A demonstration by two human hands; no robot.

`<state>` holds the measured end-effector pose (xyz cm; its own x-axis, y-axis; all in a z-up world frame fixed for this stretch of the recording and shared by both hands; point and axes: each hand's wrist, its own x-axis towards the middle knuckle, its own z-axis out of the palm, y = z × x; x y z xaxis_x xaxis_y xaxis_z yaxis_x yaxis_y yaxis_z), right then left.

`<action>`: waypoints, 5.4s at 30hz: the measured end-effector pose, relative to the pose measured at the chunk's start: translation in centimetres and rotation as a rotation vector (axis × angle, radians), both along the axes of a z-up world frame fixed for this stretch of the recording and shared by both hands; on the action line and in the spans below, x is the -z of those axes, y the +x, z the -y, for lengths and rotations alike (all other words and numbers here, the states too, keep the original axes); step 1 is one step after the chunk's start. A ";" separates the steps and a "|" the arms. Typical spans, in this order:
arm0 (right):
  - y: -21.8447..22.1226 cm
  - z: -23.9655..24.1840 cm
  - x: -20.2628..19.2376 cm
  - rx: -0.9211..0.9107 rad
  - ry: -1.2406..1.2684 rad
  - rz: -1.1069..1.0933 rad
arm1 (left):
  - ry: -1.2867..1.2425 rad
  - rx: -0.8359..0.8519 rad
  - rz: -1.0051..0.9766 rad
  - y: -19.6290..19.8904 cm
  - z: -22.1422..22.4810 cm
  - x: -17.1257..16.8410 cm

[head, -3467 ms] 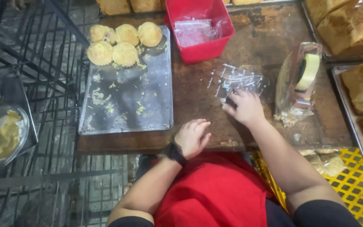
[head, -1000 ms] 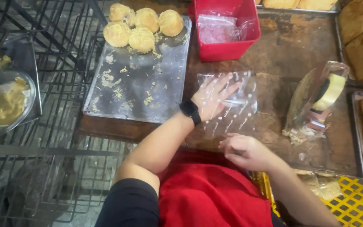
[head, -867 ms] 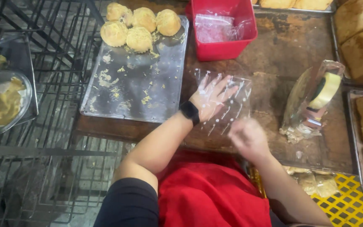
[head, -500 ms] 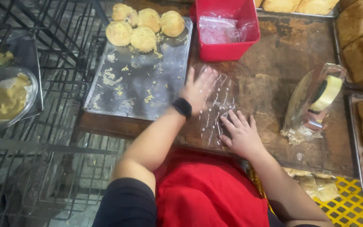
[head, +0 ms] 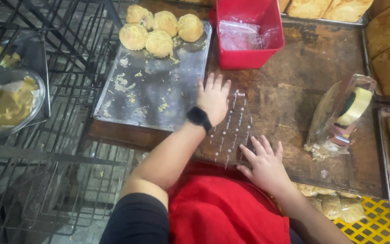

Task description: The person picks up a bun from a tray, places it onto a plastic sheet, and wraps it by hand. They secure the plastic with tape from a dispenser and place the wrapped bun into a yellow crate, repeating the process for several buns.

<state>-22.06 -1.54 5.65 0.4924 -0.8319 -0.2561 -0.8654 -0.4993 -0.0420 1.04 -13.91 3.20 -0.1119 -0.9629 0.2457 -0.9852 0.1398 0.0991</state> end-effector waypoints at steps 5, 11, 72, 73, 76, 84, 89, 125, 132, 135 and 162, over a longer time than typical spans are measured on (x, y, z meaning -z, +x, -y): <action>-1.0 1.1 2.8 -0.123 -0.150 0.314 | 0.393 -0.076 -0.001 -0.6 1.3 2.5; -1.0 1.3 3.3 -0.130 -0.156 0.293 | 0.322 0.057 -0.103 -3.3 0.9 3.8; -4.4 12.5 8.2 0.046 -0.424 0.696 | 0.520 0.336 -2.318 9.3 -0.4 2.4; -4.5 12.2 8.0 0.028 -0.433 0.725 | 0.550 0.344 -2.285 7.7 -1.4 2.5; -4.5 11.7 7.2 -0.013 -0.463 0.851 | 0.404 0.147 -1.999 2.4 -2.2 2.5; -5.6 8.7 7.1 0.110 -0.444 1.009 | -0.132 0.573 -0.366 -2.4 -8.2 1.7; -5.0 1.0 3.6 -0.212 -0.357 0.823 | -0.207 0.543 -0.400 -2.0 -10.2 1.1; -2.4 6.7 10.2 0.519 0.120 1.342 | -0.405 0.695 -0.139 -2.9 -14.6 0.0; -2.5 8.5 11.9 0.434 0.146 1.340 | -0.192 0.536 -0.238 -3.3 -13.8 2.2; -2.6 10.4 11.0 0.410 0.183 1.361 | -0.151 0.538 -0.247 -3.2 -13.9 2.0; 0.6 11.2 -1.2 -0.044 -0.090 0.745 | -0.210 0.527 -0.269 -2.9 -13.7 2.5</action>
